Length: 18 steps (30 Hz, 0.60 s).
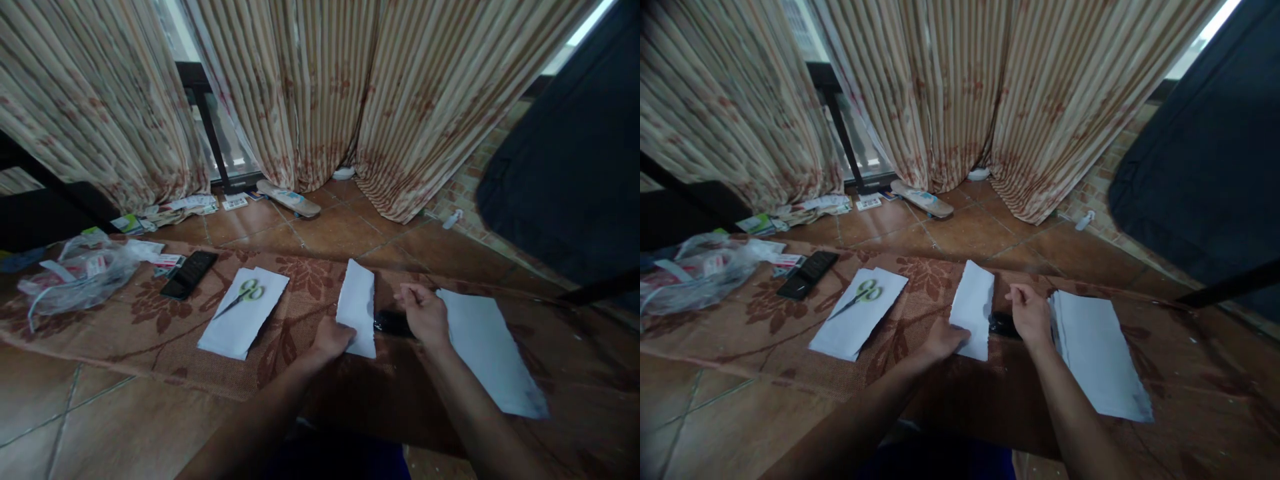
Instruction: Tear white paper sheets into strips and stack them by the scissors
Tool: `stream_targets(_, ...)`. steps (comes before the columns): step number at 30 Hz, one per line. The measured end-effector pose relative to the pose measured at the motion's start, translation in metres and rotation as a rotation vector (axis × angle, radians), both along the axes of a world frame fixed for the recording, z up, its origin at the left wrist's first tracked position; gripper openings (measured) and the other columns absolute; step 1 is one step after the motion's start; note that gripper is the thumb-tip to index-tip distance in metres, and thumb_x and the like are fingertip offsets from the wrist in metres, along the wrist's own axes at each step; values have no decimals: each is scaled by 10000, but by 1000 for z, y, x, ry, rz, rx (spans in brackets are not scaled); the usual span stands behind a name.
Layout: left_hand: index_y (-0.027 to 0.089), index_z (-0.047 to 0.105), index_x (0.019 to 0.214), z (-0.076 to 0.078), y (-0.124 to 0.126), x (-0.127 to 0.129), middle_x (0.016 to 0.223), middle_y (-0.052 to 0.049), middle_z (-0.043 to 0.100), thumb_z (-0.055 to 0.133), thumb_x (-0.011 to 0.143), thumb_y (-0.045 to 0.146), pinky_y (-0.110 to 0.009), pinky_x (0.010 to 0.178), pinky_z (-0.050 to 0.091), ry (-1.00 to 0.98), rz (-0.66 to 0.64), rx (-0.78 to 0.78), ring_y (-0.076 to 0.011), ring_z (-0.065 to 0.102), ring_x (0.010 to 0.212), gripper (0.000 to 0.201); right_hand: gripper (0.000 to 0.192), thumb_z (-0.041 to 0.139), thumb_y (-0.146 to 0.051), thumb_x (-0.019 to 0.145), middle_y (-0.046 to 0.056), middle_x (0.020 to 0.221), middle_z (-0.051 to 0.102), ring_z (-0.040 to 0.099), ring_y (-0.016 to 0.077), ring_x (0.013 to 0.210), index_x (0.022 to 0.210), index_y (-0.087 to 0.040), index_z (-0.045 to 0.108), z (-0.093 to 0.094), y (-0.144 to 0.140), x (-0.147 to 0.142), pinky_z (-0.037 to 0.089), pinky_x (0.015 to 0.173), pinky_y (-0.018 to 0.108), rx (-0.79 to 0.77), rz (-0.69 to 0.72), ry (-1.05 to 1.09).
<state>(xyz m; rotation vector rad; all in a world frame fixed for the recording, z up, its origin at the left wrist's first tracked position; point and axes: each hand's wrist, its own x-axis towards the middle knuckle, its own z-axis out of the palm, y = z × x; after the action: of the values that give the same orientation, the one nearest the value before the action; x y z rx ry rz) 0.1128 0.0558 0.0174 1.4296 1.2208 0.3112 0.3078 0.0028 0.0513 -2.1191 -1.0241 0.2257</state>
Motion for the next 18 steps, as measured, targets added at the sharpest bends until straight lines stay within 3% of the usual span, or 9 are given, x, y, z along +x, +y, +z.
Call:
stream_targets(7,139,566,533,-2,2,8,534,10,518,665,634,150,-188,446,318,76,-46,30,-110,507,543,141,259,444,-317,868,36,763,740,652,206,789,860,-217,682,-18,26,1,432,729,303,-229,84,-79)
stream_targets(18,108,664,679,2,1,8,663,-68,639,672,644,192,-211,485,378,141,-26,5,-180,608,650,91,260,433,-265,857,22,769,735,638,197,799,849,-223,689,-25,28,3,412,705,294,-343,99,-166)
